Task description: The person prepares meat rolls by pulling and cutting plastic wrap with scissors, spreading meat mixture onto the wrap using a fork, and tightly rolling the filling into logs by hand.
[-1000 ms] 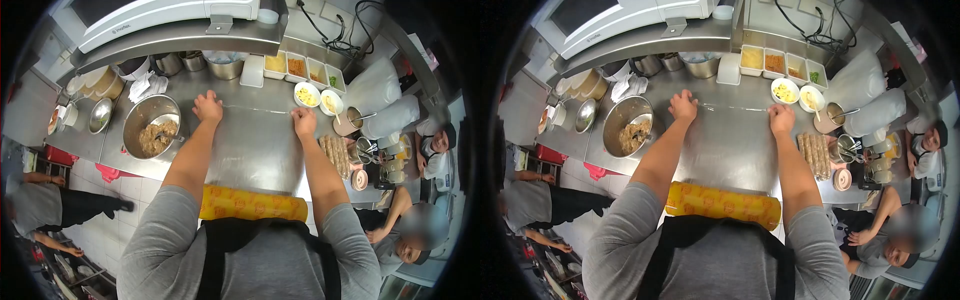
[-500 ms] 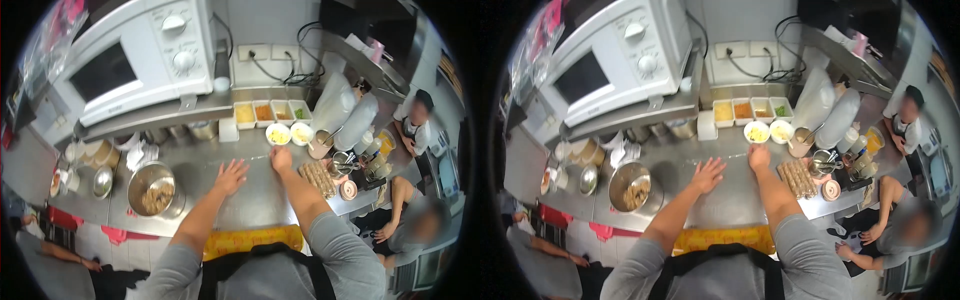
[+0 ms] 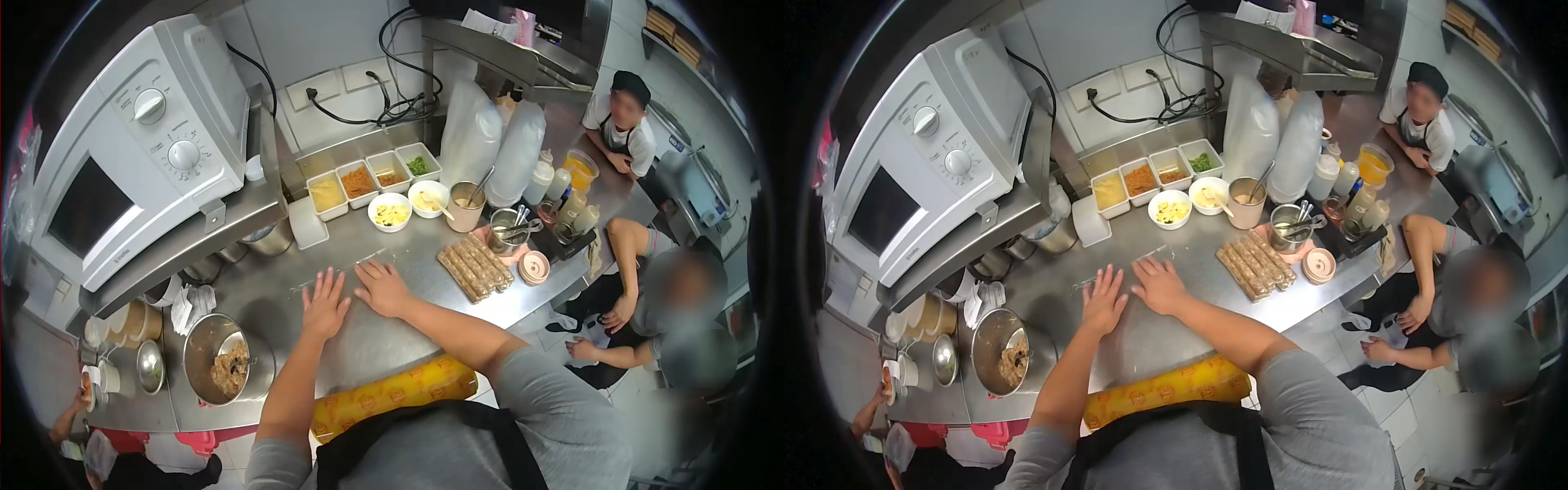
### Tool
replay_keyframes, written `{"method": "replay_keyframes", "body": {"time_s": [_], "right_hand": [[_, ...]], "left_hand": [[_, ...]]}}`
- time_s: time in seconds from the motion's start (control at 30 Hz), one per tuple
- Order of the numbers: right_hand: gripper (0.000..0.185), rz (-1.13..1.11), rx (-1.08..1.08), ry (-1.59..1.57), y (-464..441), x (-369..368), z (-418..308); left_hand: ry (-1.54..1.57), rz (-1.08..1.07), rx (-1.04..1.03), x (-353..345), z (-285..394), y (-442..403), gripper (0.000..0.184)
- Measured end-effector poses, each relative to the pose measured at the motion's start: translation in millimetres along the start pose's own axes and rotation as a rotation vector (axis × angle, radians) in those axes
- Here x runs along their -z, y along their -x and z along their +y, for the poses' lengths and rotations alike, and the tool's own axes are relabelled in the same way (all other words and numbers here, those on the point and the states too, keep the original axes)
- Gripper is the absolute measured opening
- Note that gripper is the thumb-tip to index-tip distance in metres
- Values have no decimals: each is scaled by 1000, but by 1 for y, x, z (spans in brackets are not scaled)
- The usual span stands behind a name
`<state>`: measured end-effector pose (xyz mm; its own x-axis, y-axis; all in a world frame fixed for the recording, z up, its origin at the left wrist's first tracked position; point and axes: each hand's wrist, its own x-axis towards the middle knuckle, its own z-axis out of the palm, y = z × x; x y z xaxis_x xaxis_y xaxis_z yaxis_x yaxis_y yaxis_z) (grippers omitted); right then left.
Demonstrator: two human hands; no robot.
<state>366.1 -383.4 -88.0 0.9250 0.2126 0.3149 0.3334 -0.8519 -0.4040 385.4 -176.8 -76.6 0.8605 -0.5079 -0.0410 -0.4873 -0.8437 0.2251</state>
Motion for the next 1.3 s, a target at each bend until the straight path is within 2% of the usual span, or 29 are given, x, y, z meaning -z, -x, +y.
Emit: {"method": "replay_keyframes", "body": {"time_s": [0.07, 0.1, 0.13, 0.23, 0.3, 0.33, 0.37, 0.4, 0.43, 0.5, 0.53, 0.57, 0.6, 0.63, 0.7, 0.77, 0.87, 0.93, 1.03, 1.13, 1.2, 1.23, 1.27, 1.3], "right_hand": [[66, -171, 31, 184, 21, 4, 6], [69, -195, 26, 172, 23, 5, 9], [72, -233, 26, 153, 22, 5, 13], [68, -135, -5, -52, 34, 6, 32], [60, 23, -44, -218, 65, 71, 17], [47, 68, -131, -194, 90, 101, 8], [29, 184, -265, -517, 125, 108, 13], [20, 265, -346, -481, 161, 111, 23], [28, 75, -541, -293, 194, 133, 17], [43, -5, -720, -636, 244, 138, -6], [43, -98, -728, -784, 268, 128, 1], [41, -89, -728, -1075, 281, 111, 1], [38, -105, -761, -1152, 280, 104, -5], [37, -110, -802, -1222, 278, 100, -15], [35, -77, -831, -1391, 268, 98, -36], [35, -48, -851, -1468, 269, 101, -43], [33, -52, -860, -1483, 273, 104, -46], [33, -48, -827, -1453, 283, 104, -45], [35, -77, -749, -1426, 301, 89, -35], [39, -155, -684, -1286, 314, 81, -19], [39, -409, -639, -816, 307, 101, 3], [40, -384, -536, -742, 281, 124, -26], [37, -559, -171, -84, 247, 155, -46], [39, -631, -230, 197, 223, 171, -67]], "left_hand": [[-103, 0, 114, -1, -19, 19, 70], [-149, -6, 194, -5, -27, 37, 71], [-108, 35, 187, -6, -31, 47, 73], [126, 197, 86, 2, -34, 83, 73], [466, 192, 128, 29, -16, 140, 63], [633, 209, 139, 43, -9, 161, 58], [622, 250, 288, 47, -1, 189, 51], [605, 292, 433, 48, 12, 223, 45], [584, 337, 579, 46, 21, 251, 39], [935, 360, 673, 12, 33, 287, 34], [1040, 334, 667, -2, 38, 293, 38], [1188, 477, 612, 3, 61, 285, 41], [1171, 402, 625, -6, 60, 286, 44], [1226, 374, 700, 5, 68, 279, 45], [1383, 360, 703, 6, 68, 275, 42], [1551, 293, 670, 4, 73, 280, 43], [1645, 376, 656, -4, 85, 288, 37], [1659, 394, 606, -12, 84, 295, 36], [1602, 323, 609, -29, 79, 307, 40], [1622, 247, 523, -40, 71, 307, 37], [1617, 235, 506, -52, 62, 308, 36], [1621, 245, 500, -57, 62, 306, 35], [1637, 267, 483, -56, 60, 306, 35], [1661, 280, 462, -55, 61, 306, 34]]}}
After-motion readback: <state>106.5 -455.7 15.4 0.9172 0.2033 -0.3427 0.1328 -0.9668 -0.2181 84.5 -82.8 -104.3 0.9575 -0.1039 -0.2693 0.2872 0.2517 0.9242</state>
